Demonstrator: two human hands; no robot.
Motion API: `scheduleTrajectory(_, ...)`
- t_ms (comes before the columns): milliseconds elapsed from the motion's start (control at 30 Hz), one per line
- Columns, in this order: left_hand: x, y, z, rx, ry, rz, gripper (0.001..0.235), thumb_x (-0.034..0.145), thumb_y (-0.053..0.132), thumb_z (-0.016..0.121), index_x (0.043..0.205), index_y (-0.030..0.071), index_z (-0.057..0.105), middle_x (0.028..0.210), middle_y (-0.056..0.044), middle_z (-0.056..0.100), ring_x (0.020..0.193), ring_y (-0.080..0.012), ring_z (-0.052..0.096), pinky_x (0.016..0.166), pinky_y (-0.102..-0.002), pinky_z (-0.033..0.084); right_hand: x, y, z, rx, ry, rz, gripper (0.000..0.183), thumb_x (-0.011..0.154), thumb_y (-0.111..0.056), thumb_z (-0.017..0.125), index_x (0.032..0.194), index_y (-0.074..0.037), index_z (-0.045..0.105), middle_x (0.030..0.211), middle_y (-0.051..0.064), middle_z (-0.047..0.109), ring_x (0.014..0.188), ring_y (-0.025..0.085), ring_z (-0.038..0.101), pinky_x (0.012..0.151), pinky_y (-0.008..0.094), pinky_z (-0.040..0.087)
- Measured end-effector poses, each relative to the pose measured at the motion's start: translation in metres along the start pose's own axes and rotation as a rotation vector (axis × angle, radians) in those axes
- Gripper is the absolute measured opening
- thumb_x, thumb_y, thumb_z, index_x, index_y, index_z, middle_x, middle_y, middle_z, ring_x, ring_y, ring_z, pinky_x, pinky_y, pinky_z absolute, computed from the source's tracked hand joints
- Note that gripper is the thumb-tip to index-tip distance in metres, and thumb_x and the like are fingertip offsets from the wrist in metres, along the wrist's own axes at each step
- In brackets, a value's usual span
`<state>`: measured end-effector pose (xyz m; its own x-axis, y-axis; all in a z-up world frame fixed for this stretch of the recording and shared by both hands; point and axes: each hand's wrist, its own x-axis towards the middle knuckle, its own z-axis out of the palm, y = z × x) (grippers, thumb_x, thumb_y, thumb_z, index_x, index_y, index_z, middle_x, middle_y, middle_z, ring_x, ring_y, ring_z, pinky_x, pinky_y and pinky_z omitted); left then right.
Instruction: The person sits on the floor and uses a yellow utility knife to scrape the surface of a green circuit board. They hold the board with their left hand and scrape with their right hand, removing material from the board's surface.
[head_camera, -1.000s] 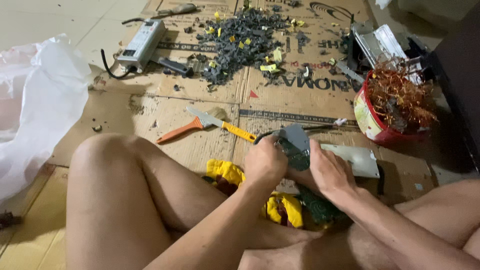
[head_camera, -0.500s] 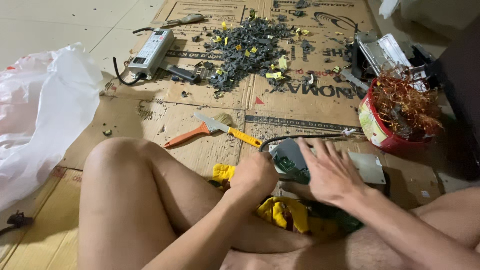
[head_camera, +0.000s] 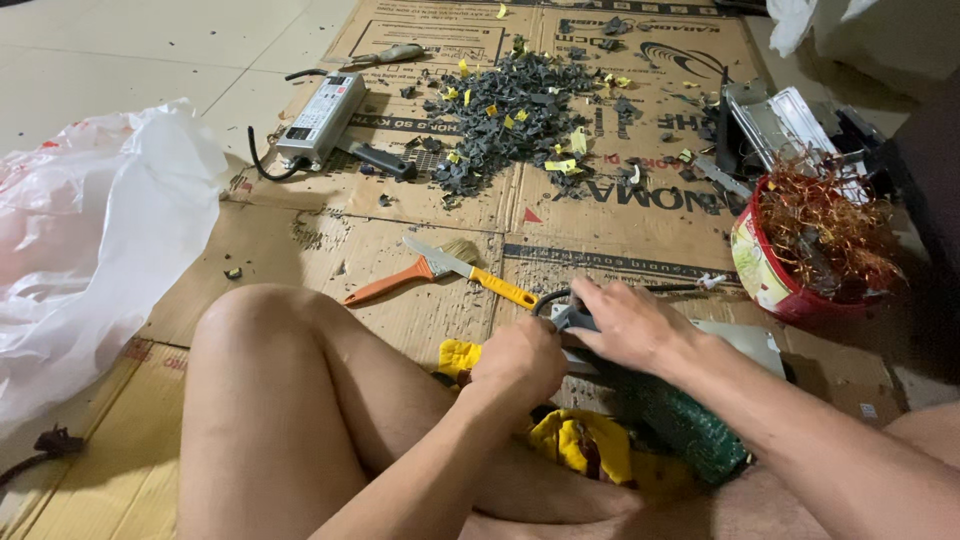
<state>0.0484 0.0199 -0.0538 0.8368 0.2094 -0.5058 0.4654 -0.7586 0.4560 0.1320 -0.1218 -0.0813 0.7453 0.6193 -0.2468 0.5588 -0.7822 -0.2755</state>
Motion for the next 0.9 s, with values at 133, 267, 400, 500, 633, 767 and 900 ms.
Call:
scheduleTrajectory(133, 0.016, -0.002, 0.012, -0.002, -0.007, -0.044, 0.031, 0.094, 0.033, 0.053, 0.110, 0.022, 0.077, 0.106, -0.008, 0.077, 0.110, -0.0293, 0.072, 0.094, -0.045, 0.057, -0.022, -0.019, -0.015, -0.019, 0.062, -0.023, 0.029, 0.098, -0.017, 0.061, 0.127, -0.011, 0.058, 0.104, 0.017, 0.070, 0.093, 0.027, 0.073, 0.071, 0.036, 0.067)
scheduleTrajectory(267, 0.009, 0.001, 0.010, -0.055, 0.004, -0.040, 0.033, 0.093, 0.029, 0.050, 0.111, 0.019, 0.077, 0.110, -0.010, 0.077, 0.113, -0.0298, 0.070, 0.096, -0.046, 0.057, 0.004, 0.014, 0.037, -0.319, 0.250, -0.095, 0.013, 0.094, -0.014, 0.064, 0.106, -0.015, 0.065, 0.093, 0.007, 0.066, 0.090, 0.021, 0.068, 0.067, 0.034, 0.064)
scheduleTrajectory(400, 0.015, 0.001, 0.015, -0.052, -0.019, -0.036, 0.033, 0.093, 0.027, 0.052, 0.112, 0.016, 0.076, 0.110, -0.011, 0.076, 0.113, -0.0311, 0.070, 0.095, -0.044, 0.056, 0.012, 0.034, 0.077, -0.503, 0.523, -0.105, 0.006, 0.092, -0.015, 0.061, 0.090, -0.020, 0.064, 0.082, -0.004, 0.061, 0.087, 0.014, 0.068, 0.062, 0.028, 0.063)
scheduleTrajectory(500, 0.017, 0.003, 0.011, 0.031, -0.029, -0.021, 0.032, 0.094, 0.024, 0.052, 0.113, 0.014, 0.076, 0.111, -0.011, 0.076, 0.113, -0.0310, 0.070, 0.096, -0.043, 0.056, 0.016, 0.033, 0.077, -0.584, 0.667, -0.118, 0.013, 0.094, -0.015, 0.060, 0.083, -0.021, 0.062, 0.075, -0.006, 0.059, 0.080, 0.013, 0.069, 0.057, 0.024, 0.061)
scheduleTrajectory(633, 0.034, -0.009, 0.023, -0.055, -0.017, -0.010, 0.034, 0.092, 0.030, 0.054, 0.111, 0.014, 0.077, 0.112, -0.014, 0.076, 0.115, -0.0337, 0.069, 0.096, -0.046, 0.056, 0.017, 0.030, 0.073, -0.702, 0.765, -0.173, 0.015, 0.090, -0.022, 0.059, 0.076, -0.027, 0.058, 0.070, -0.010, 0.059, 0.075, 0.010, 0.069, 0.053, 0.020, 0.056)
scheduleTrajectory(767, 0.021, -0.002, 0.021, -0.063, -0.011, -0.047, 0.034, 0.091, 0.030, 0.054, 0.111, 0.016, 0.077, 0.112, -0.013, 0.075, 0.115, -0.0319, 0.069, 0.096, -0.046, 0.056, 0.015, 0.034, 0.069, -0.672, 0.797, -0.220, 0.019, 0.090, -0.020, 0.060, 0.072, -0.025, 0.056, 0.067, -0.009, 0.057, 0.070, 0.011, 0.068, 0.052, 0.022, 0.056)
scheduleTrajectory(900, 0.018, -0.002, 0.016, -0.057, -0.007, -0.047, 0.037, 0.089, 0.029, 0.052, 0.110, 0.012, 0.077, 0.111, -0.014, 0.076, 0.114, -0.0318, 0.070, 0.097, -0.046, 0.056, 0.010, 0.029, 0.061, -0.694, 0.781, -0.223, 0.017, 0.089, -0.021, 0.062, 0.073, -0.024, 0.055, 0.066, -0.008, 0.055, 0.067, 0.012, 0.067, 0.049, 0.023, 0.054)
